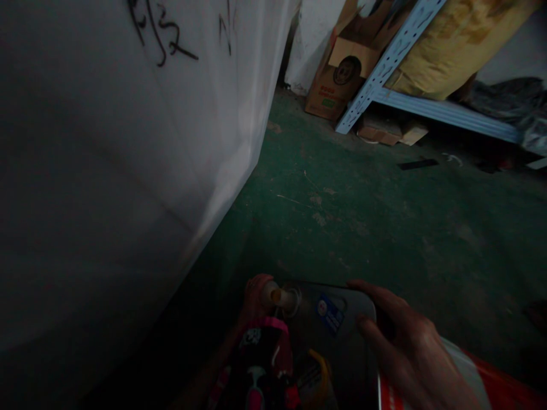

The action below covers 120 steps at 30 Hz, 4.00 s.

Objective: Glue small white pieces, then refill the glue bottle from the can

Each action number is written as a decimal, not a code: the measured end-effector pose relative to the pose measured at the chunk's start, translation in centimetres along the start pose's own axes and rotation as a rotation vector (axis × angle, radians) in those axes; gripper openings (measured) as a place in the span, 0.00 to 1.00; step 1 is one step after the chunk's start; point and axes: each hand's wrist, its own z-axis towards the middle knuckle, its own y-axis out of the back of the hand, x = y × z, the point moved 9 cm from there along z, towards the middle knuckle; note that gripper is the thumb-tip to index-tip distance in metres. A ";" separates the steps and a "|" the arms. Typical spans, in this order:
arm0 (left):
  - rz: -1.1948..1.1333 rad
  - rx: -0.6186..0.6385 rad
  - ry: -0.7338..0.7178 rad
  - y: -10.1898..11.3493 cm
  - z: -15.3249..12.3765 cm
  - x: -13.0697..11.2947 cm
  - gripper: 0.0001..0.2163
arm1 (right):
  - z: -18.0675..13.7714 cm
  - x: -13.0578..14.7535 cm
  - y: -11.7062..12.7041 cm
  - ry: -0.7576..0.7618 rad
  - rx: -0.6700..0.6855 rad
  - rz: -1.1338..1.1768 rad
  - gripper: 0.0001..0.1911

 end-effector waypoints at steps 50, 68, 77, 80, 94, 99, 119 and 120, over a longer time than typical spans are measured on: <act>-0.010 -0.005 0.003 -0.1 -0.1 0.1 0.24 | -0.3 -0.4 -0.3 0.080 -0.038 -0.010 0.20; -0.012 -0.013 0.000 -0.1 0.2 0.1 0.23 | -0.2 -0.3 -0.4 0.064 -0.004 0.007 0.21; -0.022 -0.005 0.013 -0.2 -0.1 0.3 0.24 | -0.3 -0.1 -0.1 0.066 -0.023 -0.043 0.21; -0.021 -0.009 0.027 -0.1 -0.1 0.1 0.23 | -0.2 0.4 0.0 0.086 0.004 -0.069 0.22; -0.025 0.007 0.030 -0.1 0.1 0.2 0.24 | -0.2 0.5 0.1 0.072 -0.023 -0.044 0.23; -0.024 -0.011 0.017 0.1 0.1 -0.2 0.22 | -0.4 0.5 0.0 0.096 -0.036 -0.035 0.22; -0.027 -0.019 -0.015 0.4 0.0 -0.5 0.23 | -0.3 0.0 -0.5 0.066 0.010 -0.039 0.21; -0.027 -0.021 -0.017 0.3 0.0 -0.5 0.23 | -0.3 0.0 -0.5 0.064 0.010 -0.036 0.20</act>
